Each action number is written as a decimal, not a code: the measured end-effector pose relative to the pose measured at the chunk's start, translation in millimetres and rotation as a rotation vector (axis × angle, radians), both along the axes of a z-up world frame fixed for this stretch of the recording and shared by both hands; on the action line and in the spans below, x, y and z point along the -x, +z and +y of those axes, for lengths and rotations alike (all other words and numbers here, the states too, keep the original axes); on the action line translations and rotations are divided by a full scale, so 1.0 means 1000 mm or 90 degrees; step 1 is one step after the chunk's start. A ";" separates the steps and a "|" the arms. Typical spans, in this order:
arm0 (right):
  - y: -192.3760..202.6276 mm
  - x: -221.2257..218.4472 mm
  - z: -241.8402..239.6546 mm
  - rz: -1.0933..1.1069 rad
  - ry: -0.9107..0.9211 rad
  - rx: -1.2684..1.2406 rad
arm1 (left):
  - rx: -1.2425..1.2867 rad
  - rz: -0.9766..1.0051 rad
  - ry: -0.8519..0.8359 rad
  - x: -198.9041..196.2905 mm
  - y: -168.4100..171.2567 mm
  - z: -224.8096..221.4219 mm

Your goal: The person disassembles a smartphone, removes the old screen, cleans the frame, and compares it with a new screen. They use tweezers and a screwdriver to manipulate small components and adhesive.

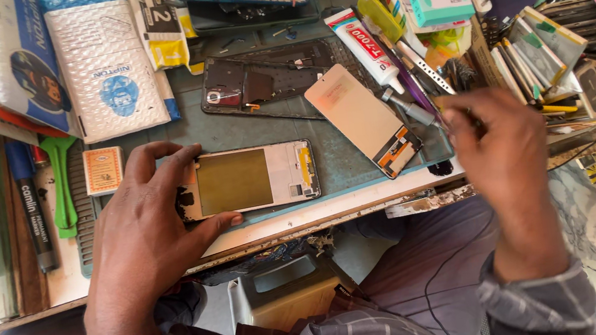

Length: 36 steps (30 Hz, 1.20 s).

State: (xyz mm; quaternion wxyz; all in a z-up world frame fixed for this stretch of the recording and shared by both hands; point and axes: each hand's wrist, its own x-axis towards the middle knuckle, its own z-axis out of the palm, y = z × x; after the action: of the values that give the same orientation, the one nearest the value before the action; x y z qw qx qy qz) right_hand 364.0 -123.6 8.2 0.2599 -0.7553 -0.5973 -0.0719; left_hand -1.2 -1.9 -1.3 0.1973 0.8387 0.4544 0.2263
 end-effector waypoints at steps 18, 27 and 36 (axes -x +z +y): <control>-0.004 -0.019 0.028 -0.103 0.019 0.077 | 0.033 0.039 0.023 -0.006 0.006 0.000; -0.012 -0.023 0.036 0.068 -0.029 0.099 | -0.006 -0.002 0.013 -0.003 0.000 -0.003; -0.016 -0.034 0.006 0.548 0.067 -0.070 | 0.003 -0.006 0.039 -0.006 0.001 -0.005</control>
State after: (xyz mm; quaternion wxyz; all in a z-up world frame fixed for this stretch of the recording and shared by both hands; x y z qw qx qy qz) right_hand 398.2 -117.9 -7.8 0.5281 -0.6699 -0.4679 0.2312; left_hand 4.4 -6.9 -0.4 0.1944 0.8228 0.4794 0.2351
